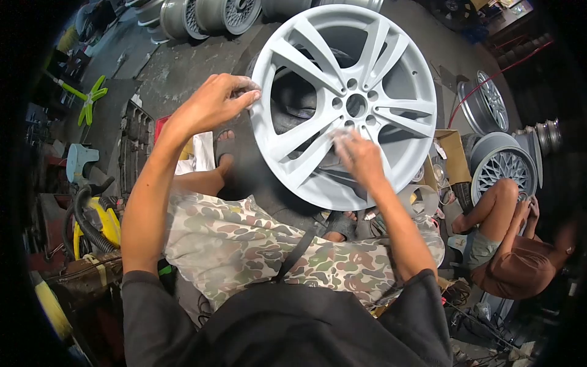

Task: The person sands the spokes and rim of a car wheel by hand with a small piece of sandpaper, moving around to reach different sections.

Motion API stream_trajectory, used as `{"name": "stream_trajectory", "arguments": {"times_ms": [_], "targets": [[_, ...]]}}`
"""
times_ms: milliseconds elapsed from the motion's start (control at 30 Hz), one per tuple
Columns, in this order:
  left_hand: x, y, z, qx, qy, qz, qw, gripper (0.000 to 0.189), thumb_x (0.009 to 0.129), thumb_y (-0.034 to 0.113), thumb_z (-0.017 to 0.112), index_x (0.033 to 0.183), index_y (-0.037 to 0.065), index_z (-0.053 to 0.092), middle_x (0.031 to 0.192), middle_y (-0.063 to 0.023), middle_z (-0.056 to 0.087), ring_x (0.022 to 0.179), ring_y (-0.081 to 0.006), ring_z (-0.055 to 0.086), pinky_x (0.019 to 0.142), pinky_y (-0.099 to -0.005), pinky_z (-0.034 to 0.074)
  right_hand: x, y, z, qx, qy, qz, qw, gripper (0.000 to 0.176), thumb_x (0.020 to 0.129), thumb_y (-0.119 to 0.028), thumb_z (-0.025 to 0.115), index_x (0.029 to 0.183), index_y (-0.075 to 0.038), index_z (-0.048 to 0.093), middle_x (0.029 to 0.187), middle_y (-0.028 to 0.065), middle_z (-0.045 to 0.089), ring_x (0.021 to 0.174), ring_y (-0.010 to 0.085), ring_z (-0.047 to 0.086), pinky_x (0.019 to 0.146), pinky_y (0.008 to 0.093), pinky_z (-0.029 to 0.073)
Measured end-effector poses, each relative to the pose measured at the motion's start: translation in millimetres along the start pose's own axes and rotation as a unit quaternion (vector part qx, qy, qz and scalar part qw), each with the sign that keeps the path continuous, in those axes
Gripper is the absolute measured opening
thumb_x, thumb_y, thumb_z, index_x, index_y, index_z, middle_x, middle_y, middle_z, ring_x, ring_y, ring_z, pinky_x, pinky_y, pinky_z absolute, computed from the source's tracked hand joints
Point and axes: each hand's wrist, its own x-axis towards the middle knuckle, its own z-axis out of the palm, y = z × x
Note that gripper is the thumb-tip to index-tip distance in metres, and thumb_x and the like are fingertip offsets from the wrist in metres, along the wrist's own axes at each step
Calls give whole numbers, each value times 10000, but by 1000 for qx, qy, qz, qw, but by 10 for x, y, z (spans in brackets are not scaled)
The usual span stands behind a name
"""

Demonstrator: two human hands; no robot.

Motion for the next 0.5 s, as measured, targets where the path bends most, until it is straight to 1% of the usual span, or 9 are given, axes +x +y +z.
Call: {"name": "stream_trajectory", "arguments": {"times_ms": [33, 67, 100, 167, 233, 333, 400, 467, 500], "targets": [[-9, 41, 0, -10, -4, -21, 1000, 384, 1002, 292, 653, 1175, -41, 730, 784, -124, 685, 680, -178, 621, 587, -374, 568, 138, 46, -91, 11, 26, -4, 1000, 230, 957, -168, 683, 1156, -94, 770, 1151, 105, 725, 883, 337, 725, 769, 413, 586], [-16, 68, -5, -22, -7, -40, 999, 394, 1003, 300, 651, 1184, -43, 726, 749, -100, 648, 663, -163, 600, 529, -363, 570, 238, 45, -202, -12, -1, 24, 1000, 224, 964, -177, 674, 1143, -81, 768, 1106, 103, 716, 863, 331, 716, 782, 412, 580], [-27, 59, -1, -26, -4, -15, 1000, 408, 1004, 317, 649, 1199, -35, 722, 717, -76, 598, 643, -150, 577, 464, -340, 568, 283, 97, -210, 3, -1, 1, 1000, 232, 961, -175, 674, 1149, -75, 765, 1094, 104, 707, 892, 330, 704, 805, 416, 571], [-16, 50, -16, -31, -8, -18, 999, 409, 1002, 320, 652, 1197, -32, 724, 717, -77, 602, 640, -152, 578, 468, -344, 568, 338, 167, -233, 17, -6, -24, 1000, 240, 958, -174, 674, 1156, -69, 761, 1082, 106, 698, 922, 329, 693, 829, 420, 563], [-32, 51, -10, -38, -13, -29, 999, 409, 1000, 323, 654, 1196, -29, 726, 717, -78, 606, 637, -154, 578, 472, -347, 567, 399, 200, -277, 42, -25, -73, 996, 231, 924, -123, 689, 1135, -57, 756, 1059, 133, 671, 1002, 343, 649, 886, 431, 534], [6, 22, 6, 6, -9, -36, 999, 399, 1000, 316, 651, 1174, -33, 731, 705, -87, 603, 633, -156, 588, 473, -356, 557, 538, 278, -312, 4, -72, -77, 994, 228, 881, -138, 709, 1081, -34, 741, 1094, 126, 670, 1045, 333, 632, 920, 435, 524], [33, -78, 58, 21, 3, 32, 999, 391, 1000, 311, 650, 1147, -41, 735, 709, -107, 623, 636, -158, 605, 477, -363, 543, 599, 328, -295, -16, -85, -80, 993, 224, 858, -113, 712, 1066, -31, 725, 1069, 135, 649, 1032, 339, 623, 917, 444, 525], [44, -121, 72, 26, 8, 44, 999, 384, 1000, 306, 649, 1142, -40, 737, 724, -118, 643, 630, -161, 609, 479, -364, 539, 610, 436, -219, -9, -84, -136, 987, 229, 859, -96, 701, 1079, -33, 718, 1046, 153, 624, 1024, 357, 607, 917, 453, 520], [41, -133, 73, 32, 13, 54, 998, 378, 1001, 302, 649, 1137, -39, 738, 740, -130, 663, 625, -165, 614, 482, -365, 535, 622, 375, -255, -8, -86, -137, 987, 229, 859, -96, 701, 1079, -33, 718, 1046, 153, 624, 1024, 357, 607, 917, 453, 520]]}}
